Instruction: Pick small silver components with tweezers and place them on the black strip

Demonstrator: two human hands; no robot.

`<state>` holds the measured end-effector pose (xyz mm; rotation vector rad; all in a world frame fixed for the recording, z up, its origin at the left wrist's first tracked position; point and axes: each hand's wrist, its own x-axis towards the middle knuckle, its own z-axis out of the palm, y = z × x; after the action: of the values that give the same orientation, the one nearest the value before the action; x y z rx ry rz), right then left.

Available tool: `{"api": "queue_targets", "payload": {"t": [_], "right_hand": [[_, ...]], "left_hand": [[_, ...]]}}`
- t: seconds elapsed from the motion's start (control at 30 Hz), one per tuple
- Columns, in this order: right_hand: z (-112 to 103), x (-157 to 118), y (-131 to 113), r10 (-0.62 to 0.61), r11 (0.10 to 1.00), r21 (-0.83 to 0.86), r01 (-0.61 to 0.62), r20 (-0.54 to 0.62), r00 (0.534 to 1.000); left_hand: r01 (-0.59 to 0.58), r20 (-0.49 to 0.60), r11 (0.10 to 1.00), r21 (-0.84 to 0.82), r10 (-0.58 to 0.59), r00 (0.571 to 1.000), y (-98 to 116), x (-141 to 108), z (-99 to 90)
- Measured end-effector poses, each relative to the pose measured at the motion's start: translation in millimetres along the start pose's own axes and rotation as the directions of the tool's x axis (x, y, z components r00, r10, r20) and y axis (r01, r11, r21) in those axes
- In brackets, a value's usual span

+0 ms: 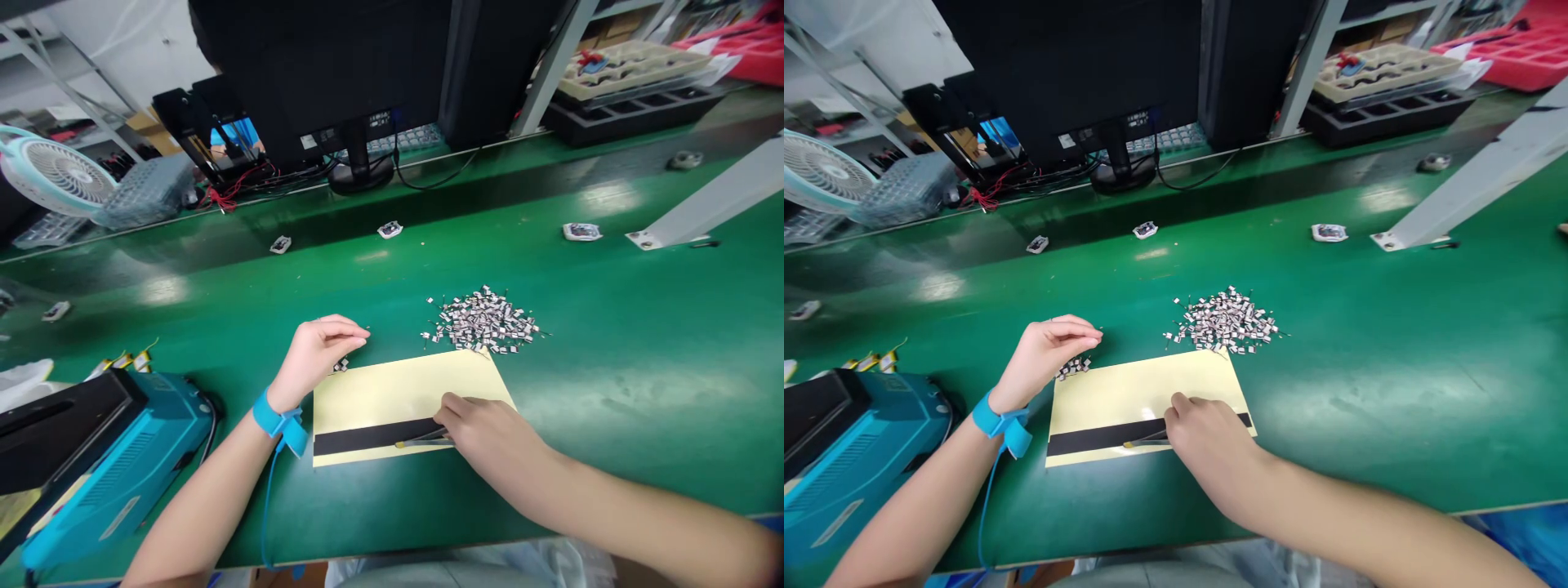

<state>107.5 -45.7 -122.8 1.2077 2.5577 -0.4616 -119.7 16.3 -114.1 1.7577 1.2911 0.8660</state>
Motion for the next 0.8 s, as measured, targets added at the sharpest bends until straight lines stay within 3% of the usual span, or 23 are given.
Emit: {"api": "queue_targets", "payload": {"t": [0.13,0.27,0.37,0.5,0.67,0.8], "right_hand": [[0,6,10,0.007,0.985,0.171,0.000,-0.037,0.999],[-3,12,24,0.033,0.902,0.432,0.010,-0.091,0.995],[-7,16,31,0.059,0.748,0.660,0.066,-0.166,0.984],[-12,21,26,0.126,0.442,0.870,0.218,-0.300,0.945],[-8,25,12,0.148,0.191,0.928,0.320,-0.349,0.925],[-2,25,10,0.151,0.074,0.933,0.352,-0.360,0.921]], "left_hand": [[0.007,0.052,0.999,-0.053,-0.004,0.999,7,-5,11.0],[-0.039,0.084,0.999,-0.027,0.041,0.996,11,-9,18.7],[-0.155,0.008,0.987,0.042,0.155,0.988,12,-15,25.3],[-0.324,-0.094,0.942,0.083,0.331,0.939,17,-26,36.7],[-0.517,-0.043,0.814,0.264,0.545,0.837,24,-35,43.9],[-0.569,0.006,0.762,0.308,0.597,0.802,27,-36,42.4]]}}
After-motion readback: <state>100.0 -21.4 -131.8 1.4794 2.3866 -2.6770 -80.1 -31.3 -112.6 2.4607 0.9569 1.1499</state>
